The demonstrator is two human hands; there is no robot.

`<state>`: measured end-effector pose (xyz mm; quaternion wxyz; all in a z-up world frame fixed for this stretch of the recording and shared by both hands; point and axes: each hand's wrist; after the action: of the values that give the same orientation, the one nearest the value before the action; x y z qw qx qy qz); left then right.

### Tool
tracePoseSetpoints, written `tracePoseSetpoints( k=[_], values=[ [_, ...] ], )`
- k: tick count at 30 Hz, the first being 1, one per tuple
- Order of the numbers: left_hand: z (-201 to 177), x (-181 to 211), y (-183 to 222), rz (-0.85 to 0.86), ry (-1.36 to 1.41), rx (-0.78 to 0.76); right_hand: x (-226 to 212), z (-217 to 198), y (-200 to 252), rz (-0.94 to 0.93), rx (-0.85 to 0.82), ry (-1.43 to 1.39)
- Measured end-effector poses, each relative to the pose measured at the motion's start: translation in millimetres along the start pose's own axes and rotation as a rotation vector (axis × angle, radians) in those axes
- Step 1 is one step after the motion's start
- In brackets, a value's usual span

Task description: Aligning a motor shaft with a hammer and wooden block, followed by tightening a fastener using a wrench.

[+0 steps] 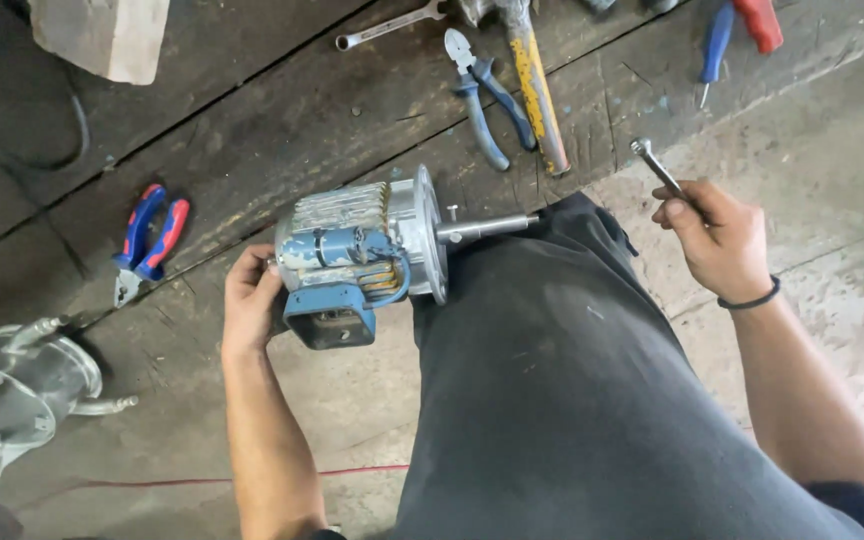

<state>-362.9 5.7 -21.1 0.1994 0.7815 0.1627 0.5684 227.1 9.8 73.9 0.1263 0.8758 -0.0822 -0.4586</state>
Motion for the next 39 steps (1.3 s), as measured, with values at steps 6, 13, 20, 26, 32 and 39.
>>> tracePoseSetpoints(
  k=[6, 13, 20, 26, 32, 39],
  values=[
    [-6, -11, -3, 0.055, 0.027, -0.050, -10, 13, 9, 0.006, -0.040, 0.023],
    [6, 12, -5, -0.143, -0.291, 0.099, -24, 19, 3, -0.048, -0.040, 0.064],
    [0, 41, -1, 0.020, -0.267, -0.040, -23, 22, -4, -0.090, -0.068, 0.085],
    [-4, 33, -2, 0.024, -0.231, -0.110, -21, 24, -6, -0.108, -0.078, 0.129],
    [-1, 46, -5, -0.176, -0.338, -0.082, -14, 24, -6, -0.102, -0.085, 0.141],
    [-13, 41, -8, 0.020, -0.193, -0.138, -6, 24, -7, -0.118, -0.088, 0.188]
  ],
)
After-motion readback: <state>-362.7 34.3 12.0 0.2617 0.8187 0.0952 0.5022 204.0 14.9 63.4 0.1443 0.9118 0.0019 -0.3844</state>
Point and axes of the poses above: each hand's wrist, its own y-axis away from the middle knuckle, its own z-axis out of the palm, x = y × z, and after that the axes turned 11 degrees about -y, right-handed
